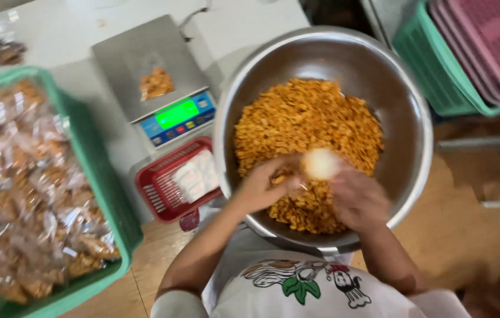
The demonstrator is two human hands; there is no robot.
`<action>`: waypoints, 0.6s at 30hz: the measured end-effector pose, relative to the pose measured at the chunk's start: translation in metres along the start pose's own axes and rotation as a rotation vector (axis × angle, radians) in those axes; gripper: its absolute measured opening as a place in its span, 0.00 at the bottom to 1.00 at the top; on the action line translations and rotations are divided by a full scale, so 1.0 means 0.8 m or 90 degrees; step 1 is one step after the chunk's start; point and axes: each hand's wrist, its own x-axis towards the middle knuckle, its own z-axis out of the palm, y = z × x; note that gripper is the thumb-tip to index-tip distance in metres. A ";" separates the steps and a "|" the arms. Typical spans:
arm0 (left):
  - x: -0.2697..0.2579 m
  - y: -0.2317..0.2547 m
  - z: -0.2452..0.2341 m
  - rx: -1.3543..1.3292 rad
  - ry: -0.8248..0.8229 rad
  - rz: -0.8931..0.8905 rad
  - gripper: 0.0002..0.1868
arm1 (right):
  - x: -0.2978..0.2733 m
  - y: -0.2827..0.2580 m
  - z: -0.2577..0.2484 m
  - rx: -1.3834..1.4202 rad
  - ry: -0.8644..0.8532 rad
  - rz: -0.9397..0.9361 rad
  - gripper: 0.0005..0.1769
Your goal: Scooping snacks from a large bowl into small plastic bags, weighing them on a digital scale, and placing them into a collection basket.
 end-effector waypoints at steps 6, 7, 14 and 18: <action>0.054 -0.054 -0.112 -0.091 0.362 -0.115 0.26 | -0.048 0.026 -0.026 0.010 0.348 0.196 0.11; 0.067 -0.075 -0.156 -0.033 0.539 -0.133 0.26 | -0.041 0.017 -0.028 0.017 0.335 0.252 0.11; 0.098 -0.241 -0.372 0.180 0.835 0.058 0.23 | -0.066 -0.002 -0.042 -0.017 0.246 0.403 0.11; 0.053 -0.167 -0.451 0.060 0.963 0.248 0.05 | -0.088 0.022 -0.054 0.017 0.218 0.311 0.09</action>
